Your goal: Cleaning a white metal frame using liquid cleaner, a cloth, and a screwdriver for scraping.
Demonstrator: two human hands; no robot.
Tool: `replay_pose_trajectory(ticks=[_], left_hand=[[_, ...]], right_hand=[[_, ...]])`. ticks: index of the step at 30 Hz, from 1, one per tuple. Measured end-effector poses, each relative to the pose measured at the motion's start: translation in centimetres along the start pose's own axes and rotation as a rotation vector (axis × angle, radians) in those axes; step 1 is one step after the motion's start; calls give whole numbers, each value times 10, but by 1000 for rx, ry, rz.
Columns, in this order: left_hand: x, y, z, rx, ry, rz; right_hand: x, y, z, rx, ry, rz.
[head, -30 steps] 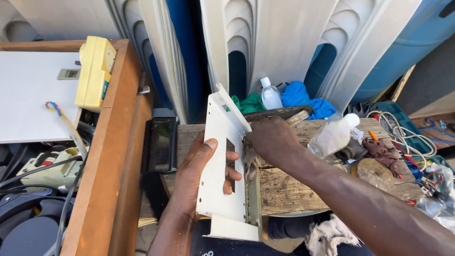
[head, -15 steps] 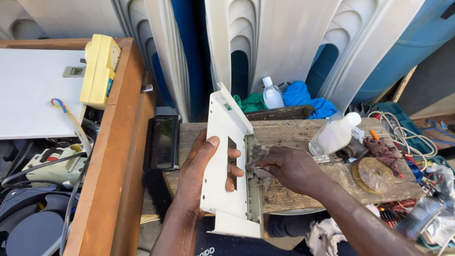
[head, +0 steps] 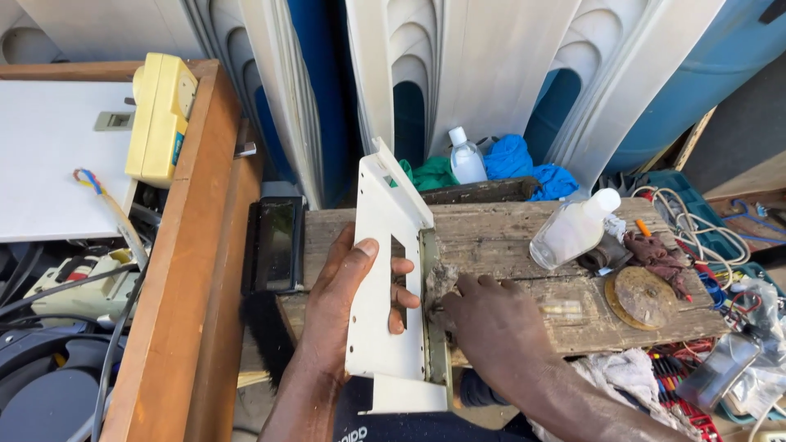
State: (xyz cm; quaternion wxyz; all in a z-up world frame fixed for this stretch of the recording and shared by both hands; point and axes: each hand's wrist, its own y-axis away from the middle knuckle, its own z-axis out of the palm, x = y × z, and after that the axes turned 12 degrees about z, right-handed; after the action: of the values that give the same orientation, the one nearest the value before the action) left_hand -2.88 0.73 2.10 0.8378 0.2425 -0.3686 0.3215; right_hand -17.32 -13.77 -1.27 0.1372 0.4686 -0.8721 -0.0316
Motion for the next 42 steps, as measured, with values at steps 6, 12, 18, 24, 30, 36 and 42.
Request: replay_pose_trajectory(ticks=[6,12,18,24,30,36,42], left_hand=[[7,7,-1,0,-27,-2],[4,10,2,-9,-32,13],[0,7,0,-62,-24,27],[-1,5,-2,-132,-45,55],[1,10,7,-89,-75,76],[2,10,12,-40,-98,32],[-2,7,10,-101,-109,71]], right_hand=[[-12,6,30,126,44,-57],[38,-16,1,-221,-302,-435],[48,-1,-30,-440,-427,-176],[32,15,12,-71,-131,-510],[28,26,42,58,-160,-549],[12,19,-4,-79,249,-417],[17,13,22,23,153,-297]])
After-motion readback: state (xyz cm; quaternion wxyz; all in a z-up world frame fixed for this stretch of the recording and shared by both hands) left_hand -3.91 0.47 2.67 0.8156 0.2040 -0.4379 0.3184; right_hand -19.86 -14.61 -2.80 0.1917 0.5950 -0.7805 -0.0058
